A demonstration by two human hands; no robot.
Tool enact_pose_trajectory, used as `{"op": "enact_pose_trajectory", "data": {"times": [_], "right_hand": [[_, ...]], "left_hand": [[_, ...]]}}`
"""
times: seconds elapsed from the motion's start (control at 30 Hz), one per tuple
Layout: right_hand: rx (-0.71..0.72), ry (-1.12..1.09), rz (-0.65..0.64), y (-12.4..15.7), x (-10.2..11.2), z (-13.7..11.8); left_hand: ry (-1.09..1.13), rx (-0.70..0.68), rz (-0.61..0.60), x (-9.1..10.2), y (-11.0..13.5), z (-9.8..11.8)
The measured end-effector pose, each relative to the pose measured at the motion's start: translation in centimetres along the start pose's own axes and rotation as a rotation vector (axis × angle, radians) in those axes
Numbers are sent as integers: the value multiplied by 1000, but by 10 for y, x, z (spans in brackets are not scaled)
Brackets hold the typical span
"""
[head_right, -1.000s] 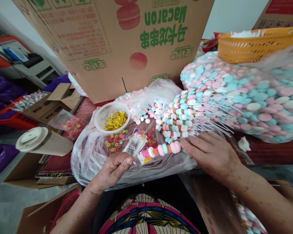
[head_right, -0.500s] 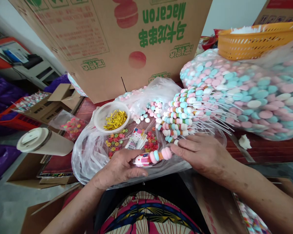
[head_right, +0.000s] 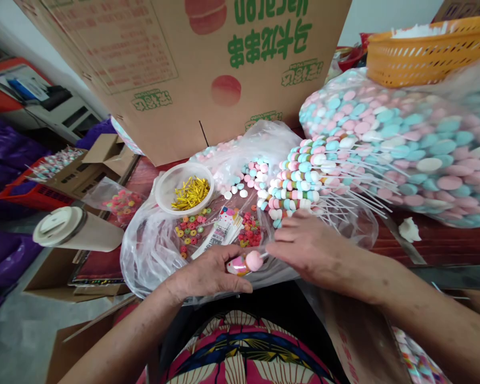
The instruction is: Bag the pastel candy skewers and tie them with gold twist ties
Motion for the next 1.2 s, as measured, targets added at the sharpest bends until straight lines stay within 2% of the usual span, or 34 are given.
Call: {"op": "enact_pose_trajectory", "data": {"times": [0.13, 0.2, 0.27, 0.37, 0.47, 0.6, 0.7, 1.03, 1.1, 1.13, 1.2], "right_hand": [[-7, -207, -122, -15, -29, -19], [-56, -283, -128, -20, -38, -21], [-79, -342, -81, -20, -37, -18], [-85, -396, 0, -18, -26, -8], [-78, -413, 24, -20, -19, -3], [-93, -404, 27, -29, -20, -4], [-91, -424, 18, -36, -23, -6], [-20, -532, -155, -56, -40, -22], [-48, -582, -84, -54, -42, -16], [-114, -618, -2, -51, -42, -12], [-332, -709, 187, -43, -44, -7]], "left_hand": [[-76, -19, 50, -14, -15, 6], [-2, -47, 78, -9, -16, 5], [118, -94, 53, 6, -10, 1], [183, -91, -85, 32, 8, -8], [309, 4, -150, 34, 19, -17], [588, 154, -4, 5, 18, -24], [621, 231, 60, -10, 15, -27], [646, 196, 226, -25, 22, -42], [715, 211, 251, -27, 22, -43], [749, 224, 284, -28, 21, -43], [750, 244, 400, -26, 20, -42]]}}
Point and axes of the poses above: each hand's wrist, its own y-axis away from the middle knuckle, its own x-axis out of the back of the hand, z = x × y, the point moved 1 cm from there along -y, towards the middle knuckle, and after that the axes turned 4 degrees about -y, right-handed, at the moved point
